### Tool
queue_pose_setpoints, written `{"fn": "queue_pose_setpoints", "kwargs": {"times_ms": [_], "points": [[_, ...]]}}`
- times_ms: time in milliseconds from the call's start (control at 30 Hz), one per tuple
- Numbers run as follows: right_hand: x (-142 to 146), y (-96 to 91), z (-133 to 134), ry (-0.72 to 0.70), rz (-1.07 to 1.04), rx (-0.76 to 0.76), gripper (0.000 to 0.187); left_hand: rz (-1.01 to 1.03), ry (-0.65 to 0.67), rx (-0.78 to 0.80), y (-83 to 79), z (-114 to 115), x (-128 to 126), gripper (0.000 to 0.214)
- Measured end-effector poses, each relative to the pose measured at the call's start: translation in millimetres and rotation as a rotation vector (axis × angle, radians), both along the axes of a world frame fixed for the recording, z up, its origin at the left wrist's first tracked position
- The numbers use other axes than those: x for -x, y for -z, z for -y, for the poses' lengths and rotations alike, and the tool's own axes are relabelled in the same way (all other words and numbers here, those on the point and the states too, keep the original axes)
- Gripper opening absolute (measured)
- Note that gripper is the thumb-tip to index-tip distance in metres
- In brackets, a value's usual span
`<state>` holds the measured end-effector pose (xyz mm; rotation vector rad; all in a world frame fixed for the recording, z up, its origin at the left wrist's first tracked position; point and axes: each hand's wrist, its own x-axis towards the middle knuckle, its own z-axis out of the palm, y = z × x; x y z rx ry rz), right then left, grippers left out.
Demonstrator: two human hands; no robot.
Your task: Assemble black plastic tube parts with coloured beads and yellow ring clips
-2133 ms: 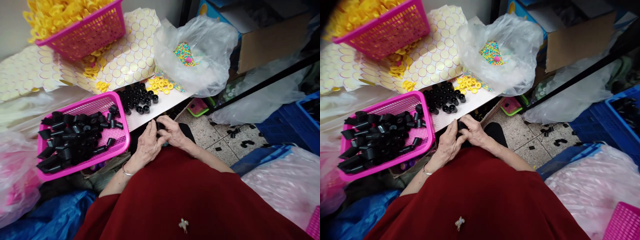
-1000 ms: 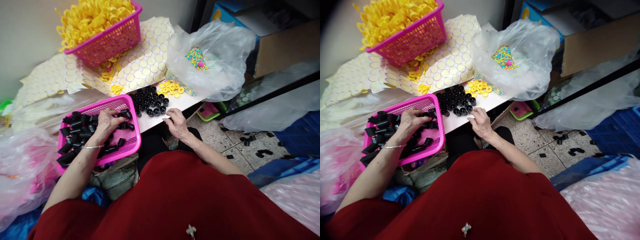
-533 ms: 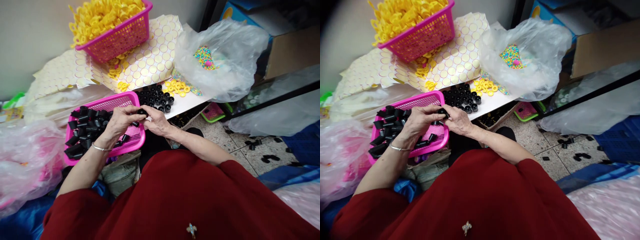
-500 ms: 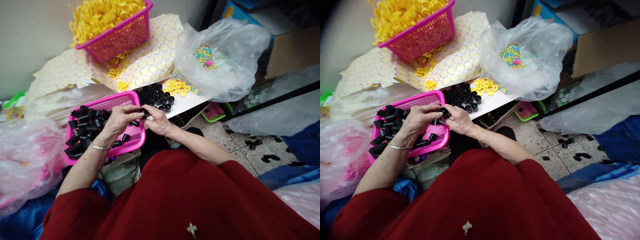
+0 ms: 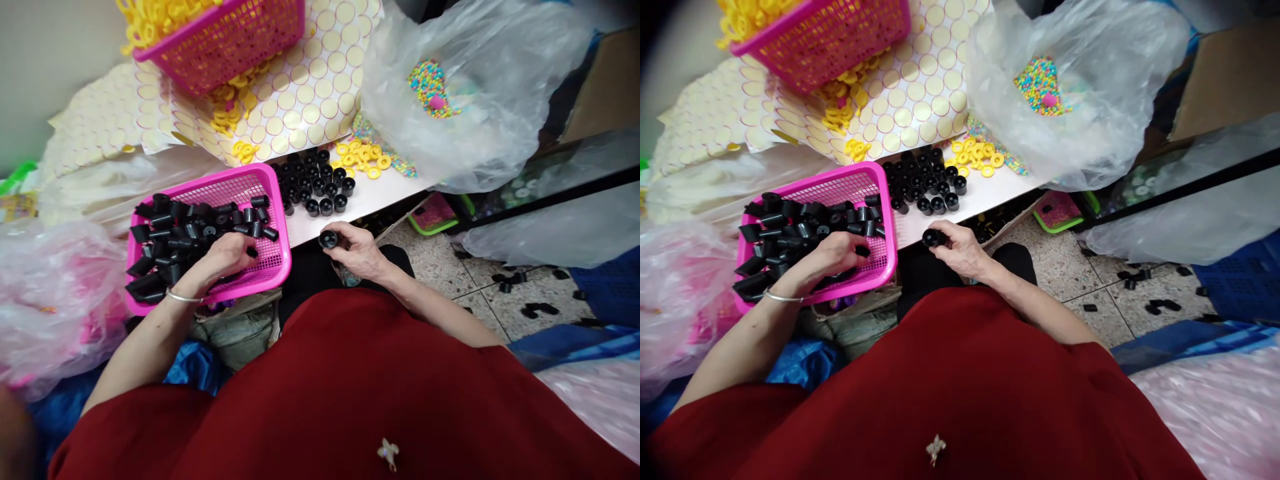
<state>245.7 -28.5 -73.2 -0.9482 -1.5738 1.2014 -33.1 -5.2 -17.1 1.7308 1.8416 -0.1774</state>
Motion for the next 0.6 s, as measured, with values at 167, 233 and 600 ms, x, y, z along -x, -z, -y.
{"fn": "queue_pose_setpoints", "kwargs": {"times_ms": [167,233,600], "points": [[7.5,-25.1,4.0,-0.04,-0.02,-0.21,0.032,0.95,-0.393,-0.109,-39.3,10.0,-40.8,0.04],[8.1,-34.5,7.0,-0.018,-0.011,-0.288,0.035,1.181,-0.485,-0.063,-48.3,15.8,-58.9,0.045],[-1.1,-36.7,17.2,0.126,0.166,-0.503,0.035,1.39,-0.534,0.117,-41.1,18.8,-96.3,0.035]]}}
